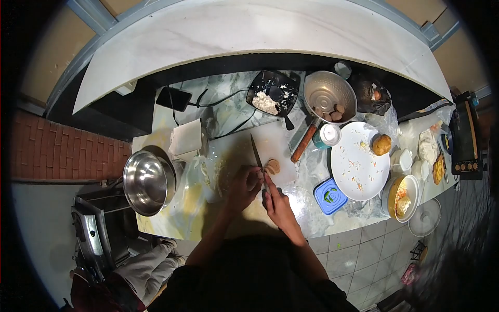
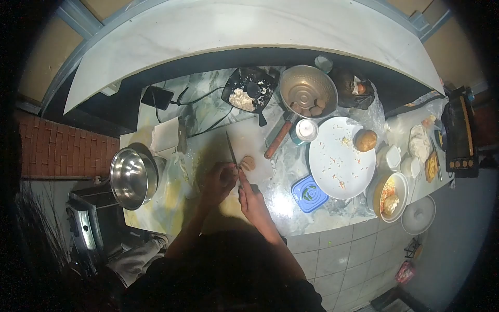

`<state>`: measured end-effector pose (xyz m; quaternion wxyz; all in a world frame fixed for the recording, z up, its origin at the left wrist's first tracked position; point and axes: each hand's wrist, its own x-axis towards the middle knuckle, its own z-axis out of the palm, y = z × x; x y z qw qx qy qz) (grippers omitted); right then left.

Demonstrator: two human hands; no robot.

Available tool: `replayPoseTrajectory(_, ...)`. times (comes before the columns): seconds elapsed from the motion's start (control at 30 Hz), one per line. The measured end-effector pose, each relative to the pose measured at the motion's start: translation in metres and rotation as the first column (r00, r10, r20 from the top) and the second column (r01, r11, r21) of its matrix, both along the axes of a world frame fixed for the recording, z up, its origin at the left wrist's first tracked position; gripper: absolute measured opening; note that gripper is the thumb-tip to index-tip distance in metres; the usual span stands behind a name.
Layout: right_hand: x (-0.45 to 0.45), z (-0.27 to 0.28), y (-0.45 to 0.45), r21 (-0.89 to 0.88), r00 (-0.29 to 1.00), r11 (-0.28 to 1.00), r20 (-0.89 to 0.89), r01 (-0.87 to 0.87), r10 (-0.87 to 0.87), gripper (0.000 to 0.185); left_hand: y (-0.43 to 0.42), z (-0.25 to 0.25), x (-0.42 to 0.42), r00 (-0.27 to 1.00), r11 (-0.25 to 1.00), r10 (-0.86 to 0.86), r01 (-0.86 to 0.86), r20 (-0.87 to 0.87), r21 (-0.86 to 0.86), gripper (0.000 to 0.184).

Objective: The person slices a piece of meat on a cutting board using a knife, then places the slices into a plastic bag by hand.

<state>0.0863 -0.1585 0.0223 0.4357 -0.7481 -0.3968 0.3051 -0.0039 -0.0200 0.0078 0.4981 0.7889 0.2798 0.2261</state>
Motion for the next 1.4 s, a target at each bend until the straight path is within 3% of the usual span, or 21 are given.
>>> replayPoseTrajectory(0.07, 0.001, -0.004, 0.0, 0.003, 1.0, 1.0, 0.03, -0.006, 0.006, 0.059, 0.0, 0.002, 0.002, 1.0, 0.994, -0.007, 0.005, 0.025, 0.108, 0.035)
replayPoseTrajectory(0.3, 0.0, 0.006, 0.001, 0.031, 0.997, 0.999, -0.075, 0.023, -0.021, 0.056, -0.001, 0.002, 0.002, 1.0, 0.997, 0.007, -0.008, 0.019, 0.071, 0.032)
replayPoseTrajectory(0.47, 0.0, 0.007, 0.001, 0.031, 0.998, 0.998, 0.021, 0.051, -0.052, 0.055, -0.003, 0.002, 0.004, 0.998, 0.975, 0.027, -0.012, -0.064, 0.224, 0.036)
replayPoseTrajectory(0.67, -0.004, -0.002, -0.003, 0.055, 0.988, 0.998, 0.154, 0.005, -0.014, 0.061, 0.003, -0.009, 0.0, 0.999, 0.984, -0.023, 0.03, -0.042, 0.178, 0.029)
replayPoseTrajectory(0.77, -0.006, -0.007, -0.003, 0.038, 0.982, 0.999, 0.188, 0.0, -0.008, 0.063, 0.002, 0.008, 0.002, 0.998, 0.987, -0.025, 0.034, -0.06, 0.155, 0.025)
replayPoseTrajectory(0.9, -0.005, -0.003, -0.002, -0.022, 0.993, 0.999, 0.116, -0.028, 0.03, 0.06, 0.001, 0.004, 0.002, 0.999, 0.996, -0.008, 0.011, -0.034, 0.088, 0.022)
replayPoseTrajectory(1.1, -0.01, -0.003, -0.003, 0.064, 0.977, 0.997, 0.214, -0.03, 0.016, 0.063, -0.001, -0.005, 0.001, 0.997, 0.973, 0.042, -0.026, -0.067, 0.227, 0.019)
replayPoseTrajectory(1.4, -0.013, 0.002, 0.0, -0.067, 0.974, 0.994, 0.206, -0.085, 0.097, 0.072, -0.002, -0.004, -0.001, 0.994, 0.989, 0.044, -0.03, -0.097, 0.144, 0.018)
